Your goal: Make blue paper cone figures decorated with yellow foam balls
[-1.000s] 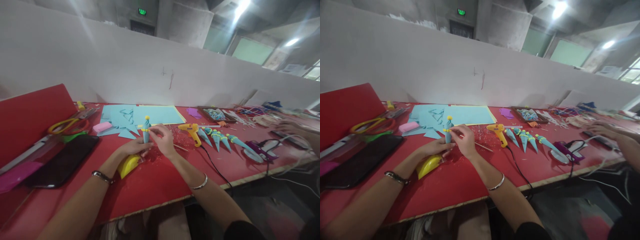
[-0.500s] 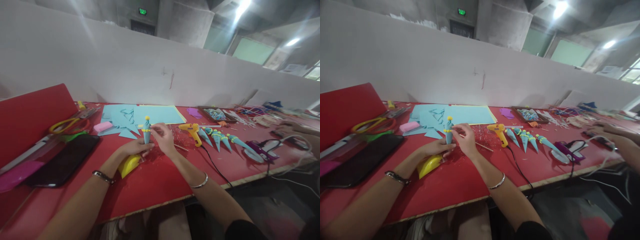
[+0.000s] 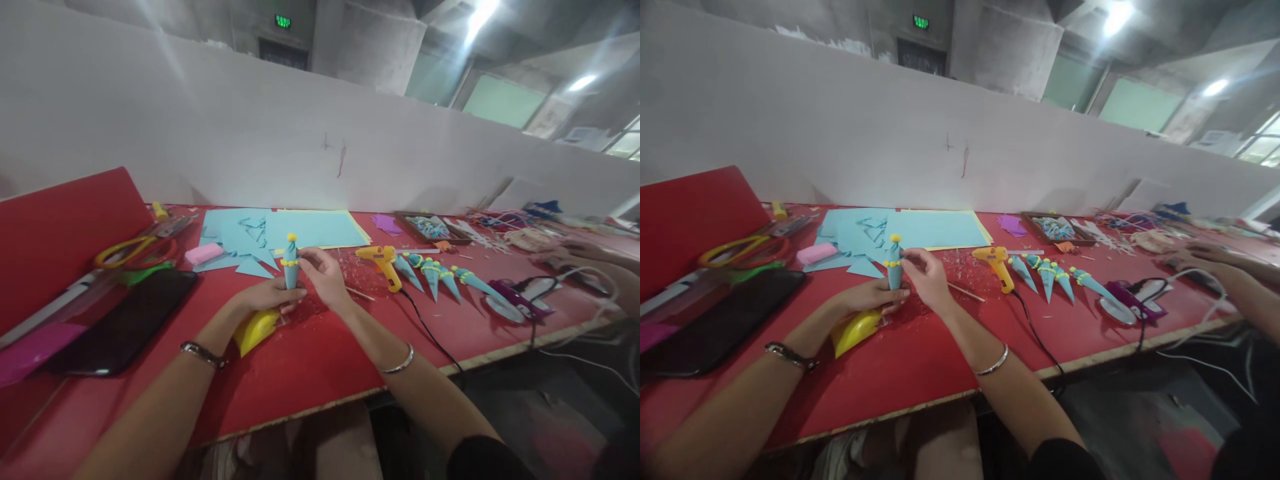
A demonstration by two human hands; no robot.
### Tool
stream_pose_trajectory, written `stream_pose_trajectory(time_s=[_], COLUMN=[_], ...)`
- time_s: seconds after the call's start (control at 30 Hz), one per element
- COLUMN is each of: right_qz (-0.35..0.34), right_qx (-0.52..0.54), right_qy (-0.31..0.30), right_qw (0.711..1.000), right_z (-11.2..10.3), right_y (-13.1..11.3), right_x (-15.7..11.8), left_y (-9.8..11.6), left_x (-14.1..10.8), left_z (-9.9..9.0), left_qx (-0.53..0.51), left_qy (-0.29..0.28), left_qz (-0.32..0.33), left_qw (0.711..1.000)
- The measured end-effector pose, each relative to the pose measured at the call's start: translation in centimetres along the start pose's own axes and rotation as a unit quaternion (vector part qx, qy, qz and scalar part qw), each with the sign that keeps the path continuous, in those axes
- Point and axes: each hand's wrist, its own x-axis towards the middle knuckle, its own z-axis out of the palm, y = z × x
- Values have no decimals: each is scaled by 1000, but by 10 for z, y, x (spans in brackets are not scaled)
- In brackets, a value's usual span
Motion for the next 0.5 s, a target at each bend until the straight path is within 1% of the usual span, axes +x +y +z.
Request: stream_pose_trajectory(time_s=[0.17, 0.4, 0.5], right_qz=[-7, 0, -2], right_qx=[-4, -16, -15], right_qy=[-10, -5, -1], right_qw=[1000, 1000, 1000], right_z=[0, 1, 2], right_y=[-2, 0, -1], right_x=[0, -1, -2], left_y=[2, 3, 3], left_x=[0, -3, -2], left_z=[2, 4, 4], left_qx=[-2, -15, -32], left_qy=[5, 21, 31], left_qz=[3, -31, -19], left_qw=[1000, 999, 999])
